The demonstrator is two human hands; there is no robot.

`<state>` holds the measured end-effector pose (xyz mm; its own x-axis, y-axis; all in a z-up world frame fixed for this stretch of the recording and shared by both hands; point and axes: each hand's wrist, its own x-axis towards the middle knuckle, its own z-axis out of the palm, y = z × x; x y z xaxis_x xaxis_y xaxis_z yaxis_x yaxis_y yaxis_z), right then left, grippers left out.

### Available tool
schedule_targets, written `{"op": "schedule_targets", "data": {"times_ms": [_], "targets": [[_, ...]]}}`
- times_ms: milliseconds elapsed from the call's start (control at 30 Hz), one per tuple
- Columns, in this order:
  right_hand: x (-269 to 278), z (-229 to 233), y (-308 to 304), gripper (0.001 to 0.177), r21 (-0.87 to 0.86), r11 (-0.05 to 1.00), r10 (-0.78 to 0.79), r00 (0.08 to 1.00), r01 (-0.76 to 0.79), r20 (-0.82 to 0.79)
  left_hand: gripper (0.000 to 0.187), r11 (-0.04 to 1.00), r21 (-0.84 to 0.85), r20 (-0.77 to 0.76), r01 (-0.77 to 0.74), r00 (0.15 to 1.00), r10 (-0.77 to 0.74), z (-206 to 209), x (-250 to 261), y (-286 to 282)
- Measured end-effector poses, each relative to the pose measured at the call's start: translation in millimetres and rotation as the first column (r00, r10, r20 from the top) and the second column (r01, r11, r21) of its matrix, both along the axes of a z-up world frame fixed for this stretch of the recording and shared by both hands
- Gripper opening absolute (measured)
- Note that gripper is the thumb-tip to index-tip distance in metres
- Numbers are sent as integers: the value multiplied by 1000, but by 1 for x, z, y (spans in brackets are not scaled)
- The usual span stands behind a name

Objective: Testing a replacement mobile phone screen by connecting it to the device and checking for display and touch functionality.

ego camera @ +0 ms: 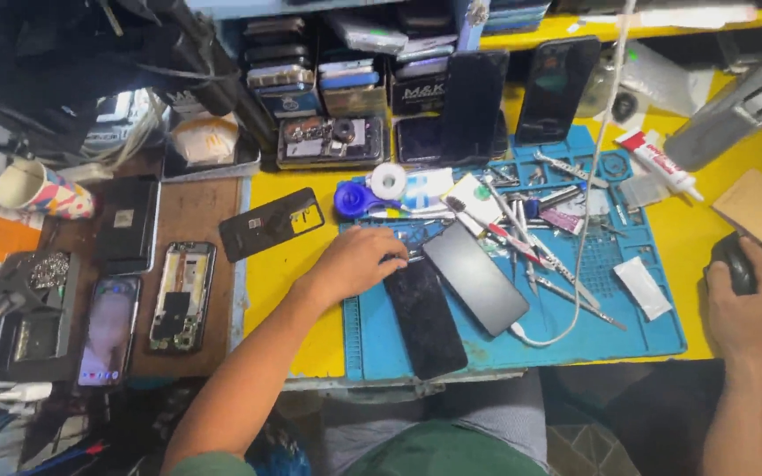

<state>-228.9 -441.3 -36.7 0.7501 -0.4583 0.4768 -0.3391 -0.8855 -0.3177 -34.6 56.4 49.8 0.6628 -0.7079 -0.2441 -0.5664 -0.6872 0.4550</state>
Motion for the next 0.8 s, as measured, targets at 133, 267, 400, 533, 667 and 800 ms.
{"op": "schedule_targets", "data": {"times_ms": [133, 267, 400, 533, 667, 800], "targets": [[0, -4, -8, 42, -32, 998, 54, 990, -50, 131, 26, 1000, -22, 0, -15, 1000, 15, 3, 4, -5], [4, 9, 4, 44, 151, 987, -67, 997, 61, 34, 23, 988, 72, -58, -136, 988, 140, 26, -3, -14], [6, 33, 20, 46, 240, 964, -112, 993, 118, -39, 23, 969, 170, -70, -177, 979, 191, 43, -6, -28], [7, 51, 36, 48, 293, 942, -133, 984, 163, -119, 19, 964, 264, 105, -40, 994, 13, 28, -2, -38], [4, 45, 35, 49, 239, 963, -108, 990, 127, -94, 18, 950, 311, 248, -17, 967, -64, 14, -1, -45], [3, 44, 35, 49, 236, 966, -89, 992, 109, -90, 23, 972, 205, 248, -115, 967, 62, 7, -1, -40]]}}
